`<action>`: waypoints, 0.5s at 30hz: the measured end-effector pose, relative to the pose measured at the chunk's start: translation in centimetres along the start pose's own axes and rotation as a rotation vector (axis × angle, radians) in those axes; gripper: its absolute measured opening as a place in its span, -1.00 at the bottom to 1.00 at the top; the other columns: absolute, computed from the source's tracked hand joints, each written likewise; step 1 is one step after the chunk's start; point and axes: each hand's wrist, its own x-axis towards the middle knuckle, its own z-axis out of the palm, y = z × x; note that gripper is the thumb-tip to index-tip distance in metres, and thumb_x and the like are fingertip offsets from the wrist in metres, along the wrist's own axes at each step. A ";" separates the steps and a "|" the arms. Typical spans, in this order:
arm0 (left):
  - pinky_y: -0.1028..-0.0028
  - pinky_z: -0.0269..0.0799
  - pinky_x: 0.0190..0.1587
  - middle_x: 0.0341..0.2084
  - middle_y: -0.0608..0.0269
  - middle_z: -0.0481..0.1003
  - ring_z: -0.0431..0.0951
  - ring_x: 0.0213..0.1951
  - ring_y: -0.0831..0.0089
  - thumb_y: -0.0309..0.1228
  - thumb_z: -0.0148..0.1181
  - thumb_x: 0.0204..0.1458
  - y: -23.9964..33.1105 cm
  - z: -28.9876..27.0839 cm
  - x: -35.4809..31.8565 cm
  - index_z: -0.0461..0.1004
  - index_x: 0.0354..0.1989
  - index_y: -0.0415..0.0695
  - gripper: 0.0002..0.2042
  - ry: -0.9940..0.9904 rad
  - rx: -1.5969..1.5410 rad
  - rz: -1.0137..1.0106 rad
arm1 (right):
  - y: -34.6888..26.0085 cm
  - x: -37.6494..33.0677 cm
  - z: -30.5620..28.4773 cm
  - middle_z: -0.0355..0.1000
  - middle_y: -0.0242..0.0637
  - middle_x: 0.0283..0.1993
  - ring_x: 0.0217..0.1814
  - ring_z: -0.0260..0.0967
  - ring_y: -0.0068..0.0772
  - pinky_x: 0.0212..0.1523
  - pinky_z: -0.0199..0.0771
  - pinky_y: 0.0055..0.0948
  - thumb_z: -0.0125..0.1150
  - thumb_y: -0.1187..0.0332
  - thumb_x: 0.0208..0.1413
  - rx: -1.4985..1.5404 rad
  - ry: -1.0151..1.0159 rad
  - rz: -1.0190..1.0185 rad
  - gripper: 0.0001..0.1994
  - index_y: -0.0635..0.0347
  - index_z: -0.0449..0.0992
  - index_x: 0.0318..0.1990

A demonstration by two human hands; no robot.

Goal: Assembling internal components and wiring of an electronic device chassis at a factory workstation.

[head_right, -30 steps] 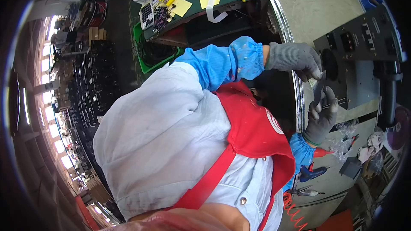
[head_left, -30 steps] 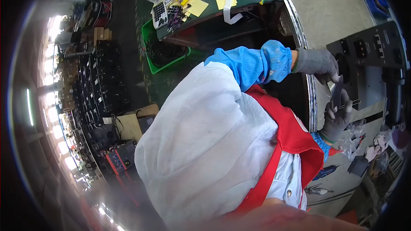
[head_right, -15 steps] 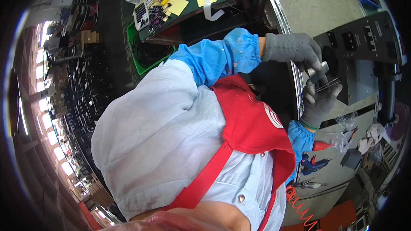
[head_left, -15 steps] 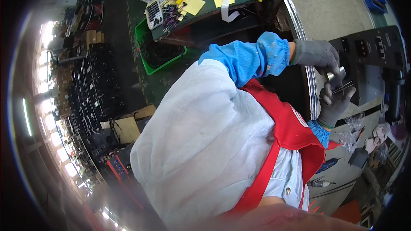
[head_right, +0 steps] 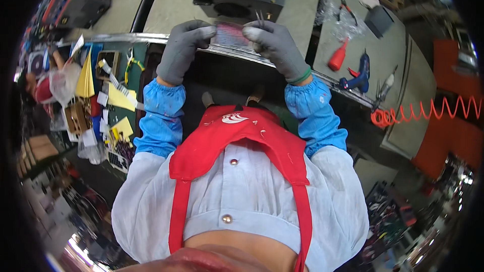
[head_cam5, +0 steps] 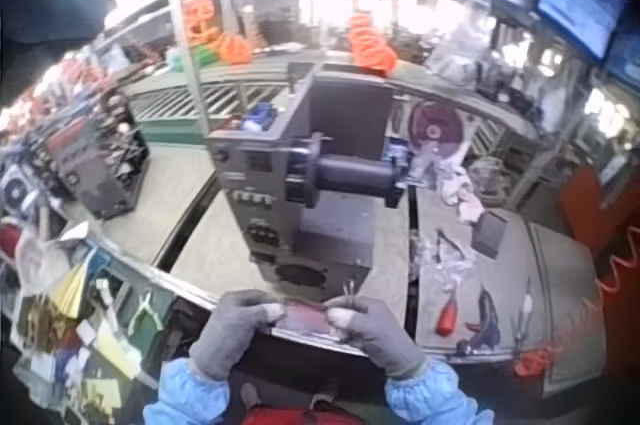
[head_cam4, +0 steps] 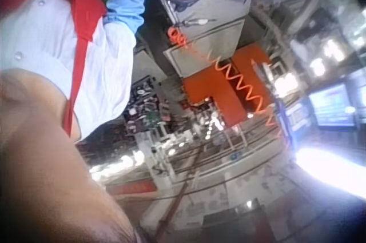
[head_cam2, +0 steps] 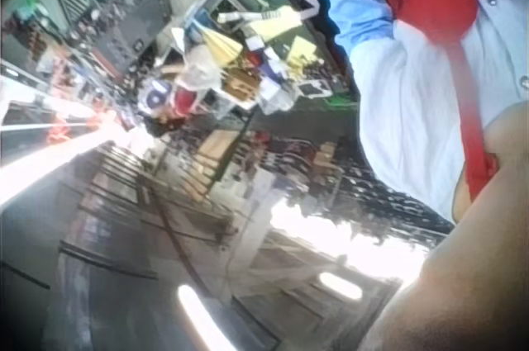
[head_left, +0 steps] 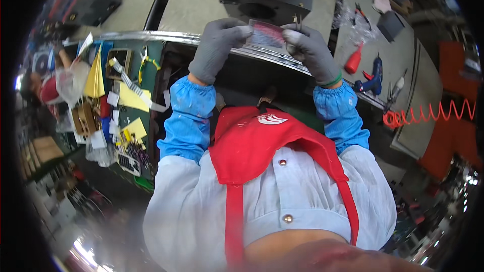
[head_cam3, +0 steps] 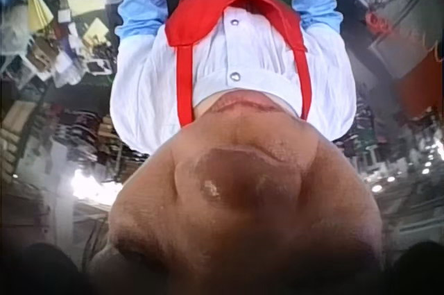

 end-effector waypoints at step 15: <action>0.64 0.33 -0.34 -0.49 0.31 0.48 0.40 -0.47 0.64 -0.31 0.24 0.03 0.3 3.3 3.8 0.54 -0.24 -0.32 -0.72 -0.121 -0.083 -0.045 | -1.0 -0.7 -3.8 0.29 -0.54 -0.58 -0.63 0.06 -0.80 -0.65 -0.04 -0.73 0.27 0.23 0.06 -0.066 0.199 -0.069 -0.74 0.26 0.53 -0.24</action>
